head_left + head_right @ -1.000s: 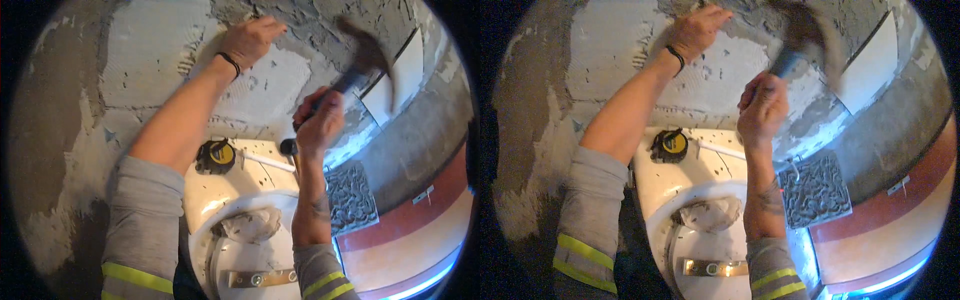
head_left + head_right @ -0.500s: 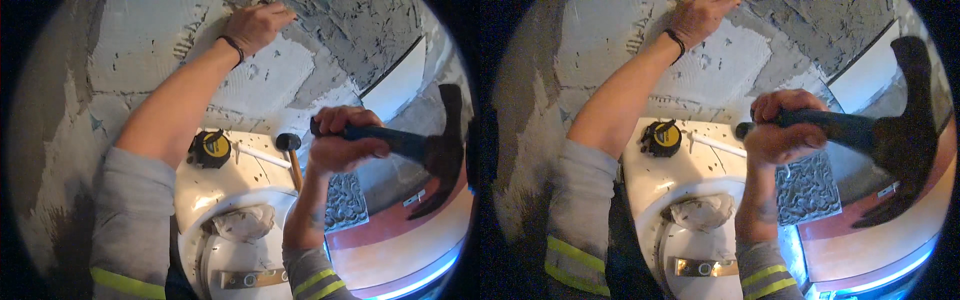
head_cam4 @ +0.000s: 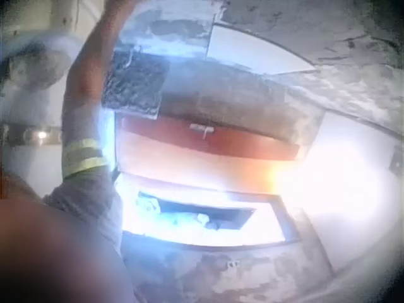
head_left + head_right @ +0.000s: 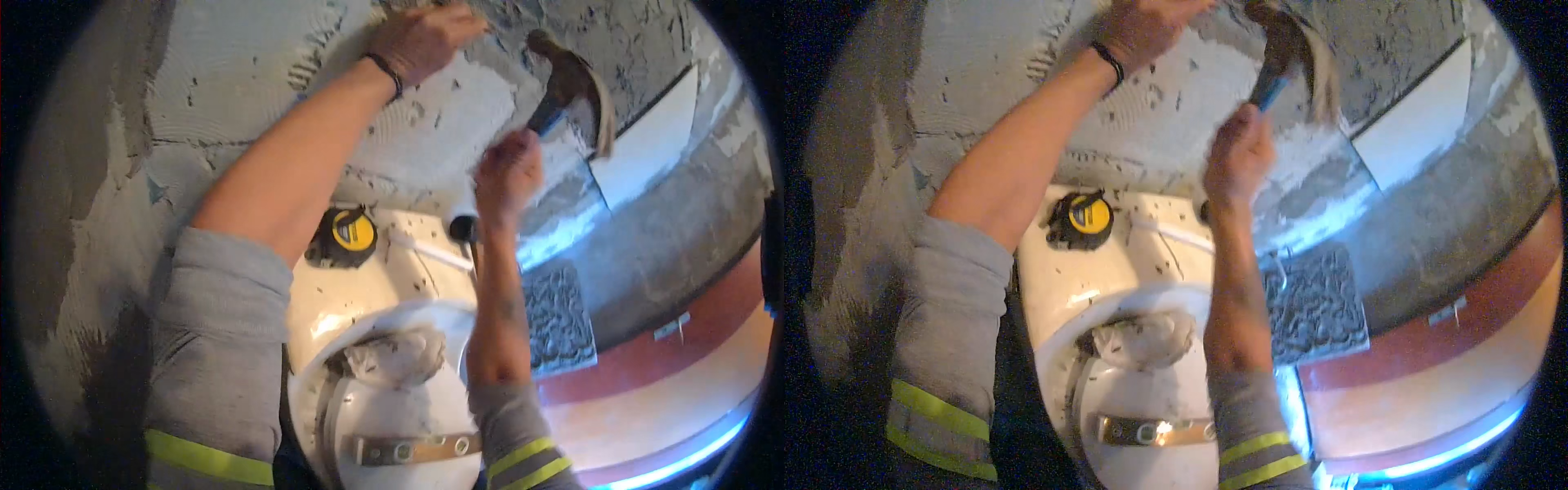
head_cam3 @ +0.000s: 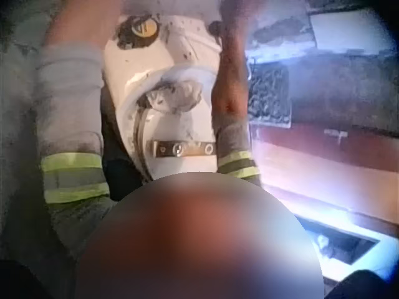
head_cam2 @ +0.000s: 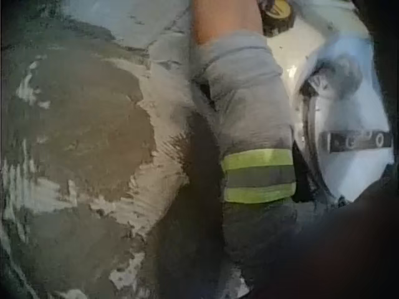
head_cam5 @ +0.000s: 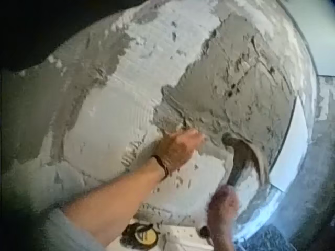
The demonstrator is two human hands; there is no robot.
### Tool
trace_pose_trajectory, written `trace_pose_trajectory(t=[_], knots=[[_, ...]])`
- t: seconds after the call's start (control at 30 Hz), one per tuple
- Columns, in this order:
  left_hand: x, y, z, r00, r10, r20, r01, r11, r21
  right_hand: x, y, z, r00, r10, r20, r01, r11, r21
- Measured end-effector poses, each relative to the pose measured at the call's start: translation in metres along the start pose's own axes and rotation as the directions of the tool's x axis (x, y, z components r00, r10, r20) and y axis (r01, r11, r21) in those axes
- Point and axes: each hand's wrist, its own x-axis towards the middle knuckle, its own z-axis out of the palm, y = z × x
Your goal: The person is applying adhesive and placing tiles on a bathroom wall.
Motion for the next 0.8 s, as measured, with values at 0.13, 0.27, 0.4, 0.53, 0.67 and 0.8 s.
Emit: trace_pose_trajectory(t=[0.13, 0.27, 0.4, 0.53, 0.67, 0.8], knots=[[0.003, -0.006, -0.005, 1.000, -0.001, -0.004, 0.001, 1.000, 0.028, -0.020, -0.034, -0.055, 0.995, 0.074, -0.064, -0.084, 0.984, -0.156], [-0.003, 0.000, -0.045, 0.996, -0.004, -0.088, 0.006, 1.000, 0.022, -0.080, -0.055, -0.148, 0.967, 0.248, 0.052, -0.222, 0.929, -0.297], [-0.009, -0.013, -0.052, 0.975, -0.200, -0.092, 0.205, 0.978, 0.046, -0.133, -0.092, -0.213, 0.927, 0.336, 0.165, -0.277, 0.912, -0.302], [0.000, -0.006, -0.048, 0.967, -0.255, 0.002, 0.254, 0.967, 0.021, -0.141, -0.088, -0.230, 0.900, 0.380, 0.212, -0.265, 0.865, -0.427], [0.002, 0.004, -0.047, 0.945, -0.314, 0.087, 0.308, 0.948, 0.078, -0.115, -0.113, -0.212, 0.782, 0.527, 0.332, -0.289, 0.779, -0.556], [0.021, 0.013, -0.037, 0.986, -0.091, 0.142, 0.078, 0.993, 0.091, -0.108, -0.103, -0.192, 0.767, 0.536, 0.354, -0.330, 0.801, -0.499]])
